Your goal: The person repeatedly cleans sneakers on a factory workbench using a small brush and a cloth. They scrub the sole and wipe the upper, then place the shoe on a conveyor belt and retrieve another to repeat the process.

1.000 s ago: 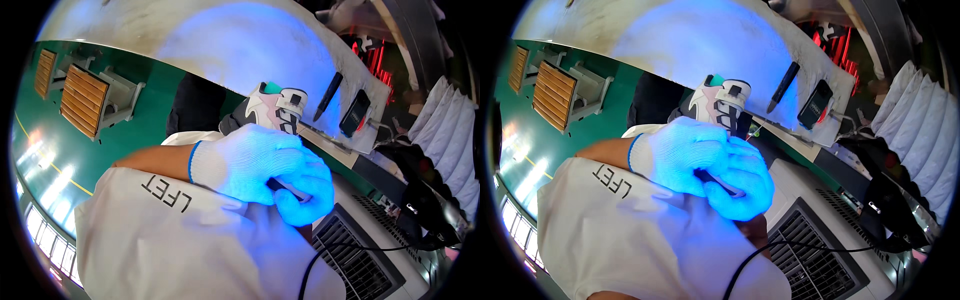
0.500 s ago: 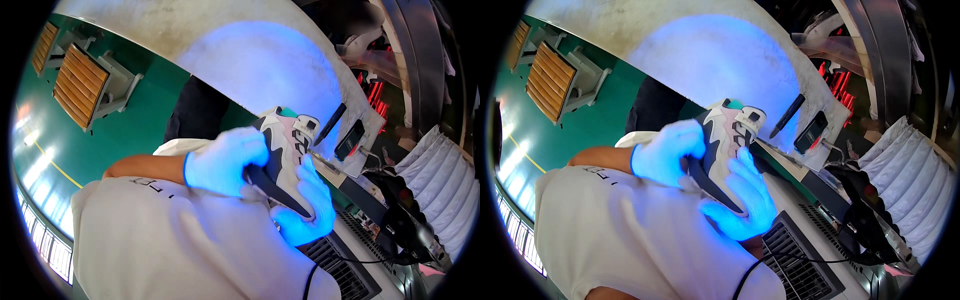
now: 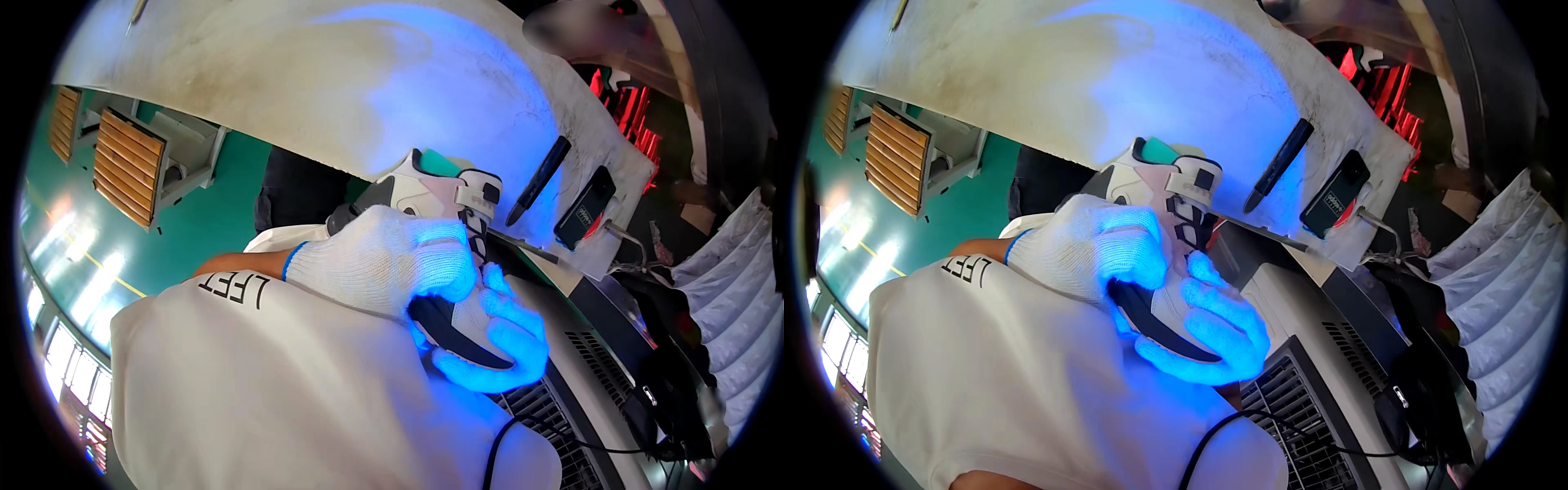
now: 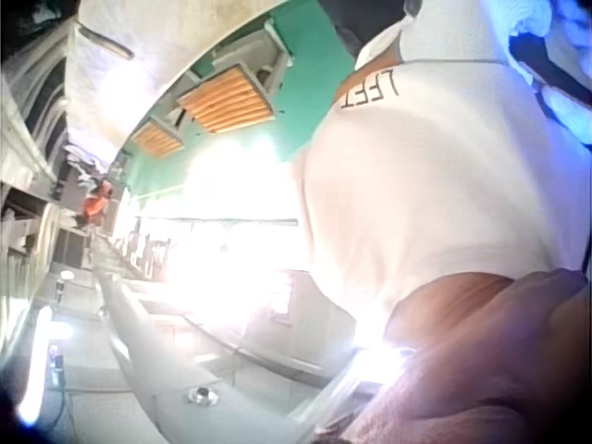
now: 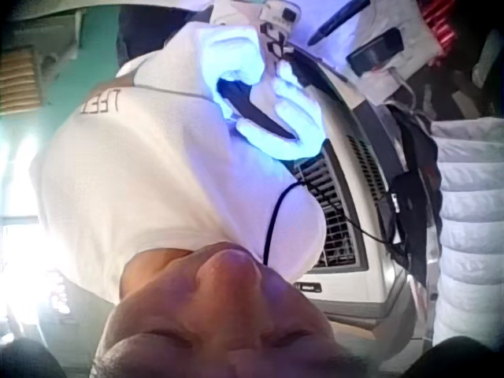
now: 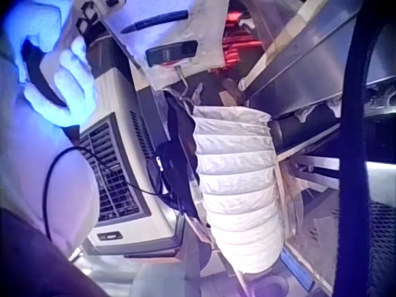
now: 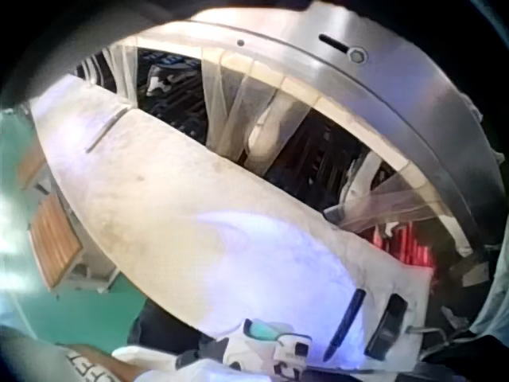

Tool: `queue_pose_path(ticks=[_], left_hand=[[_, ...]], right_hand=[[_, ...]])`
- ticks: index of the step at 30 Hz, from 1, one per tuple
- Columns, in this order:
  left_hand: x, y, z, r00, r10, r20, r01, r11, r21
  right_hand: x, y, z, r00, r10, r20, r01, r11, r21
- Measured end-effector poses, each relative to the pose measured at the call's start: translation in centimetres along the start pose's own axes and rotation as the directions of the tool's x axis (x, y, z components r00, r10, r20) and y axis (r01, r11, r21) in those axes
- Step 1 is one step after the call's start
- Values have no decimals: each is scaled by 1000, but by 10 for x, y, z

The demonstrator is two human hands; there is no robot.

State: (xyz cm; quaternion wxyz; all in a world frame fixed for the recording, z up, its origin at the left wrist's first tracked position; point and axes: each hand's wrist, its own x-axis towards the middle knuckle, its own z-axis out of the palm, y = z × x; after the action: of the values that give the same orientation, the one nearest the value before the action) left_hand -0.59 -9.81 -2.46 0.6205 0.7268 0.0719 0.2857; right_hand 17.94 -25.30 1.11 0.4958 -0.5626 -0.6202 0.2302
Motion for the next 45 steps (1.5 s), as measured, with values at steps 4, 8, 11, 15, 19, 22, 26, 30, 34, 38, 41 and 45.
queue_pose_path(ticks=[4, 8, 11, 15, 19, 22, 26, 30, 34, 38, 41, 45], left_hand=[[28, 9, 8, 992, -117, 42, 91, 915, 392], [58, -6, 12, 956, -236, 174, 40, 693, 720], [65, -8, 9, 944, -235, 231, -8, 686, 728], [65, 14, 11, 948, -241, 207, -22, 602, 799], [46, 16, -17, 926, -291, 240, -116, 385, 915], [40, 14, -18, 940, -243, 238, -149, 336, 930], [46, 11, -10, 962, -243, 121, 0, 446, 895], [45, 3, -14, 962, -260, 89, 47, 475, 879], [50, 7, -17, 939, -330, 97, 84, 493, 866], [54, 2, -22, 938, -339, 71, 140, 559, 817], [61, 0, -26, 922, -378, 81, 176, 597, 783], [71, -4, -29, 933, -334, 133, 115, 629, 769]], right_hand=[[-5, 59, -6, 995, 92, -25, -91, 994, 64], [-11, 85, 0, 985, 146, -89, -145, 989, 21], [-9, 94, -1, 989, 123, -87, -123, 992, -2], [-10, 101, -4, 991, 76, -106, -75, 997, 18], [-16, 101, -3, 986, 125, -108, -121, 992, 43], [-17, 97, 0, 982, 154, -106, -150, 987, 50], [-17, 100, 2, 981, 149, -127, -140, 987, 75], [-12, 89, -6, 975, 220, -34, -219, 975, 33], [2, 83, -13, 960, 278, 19, -279, 960, 18], [28, 68, -15, 876, 471, 105, -463, 882, -89], [54, 56, -13, 796, 577, 182, -554, 817, -161], [65, 60, 0, 787, 592, 171, -566, 804, -183]])
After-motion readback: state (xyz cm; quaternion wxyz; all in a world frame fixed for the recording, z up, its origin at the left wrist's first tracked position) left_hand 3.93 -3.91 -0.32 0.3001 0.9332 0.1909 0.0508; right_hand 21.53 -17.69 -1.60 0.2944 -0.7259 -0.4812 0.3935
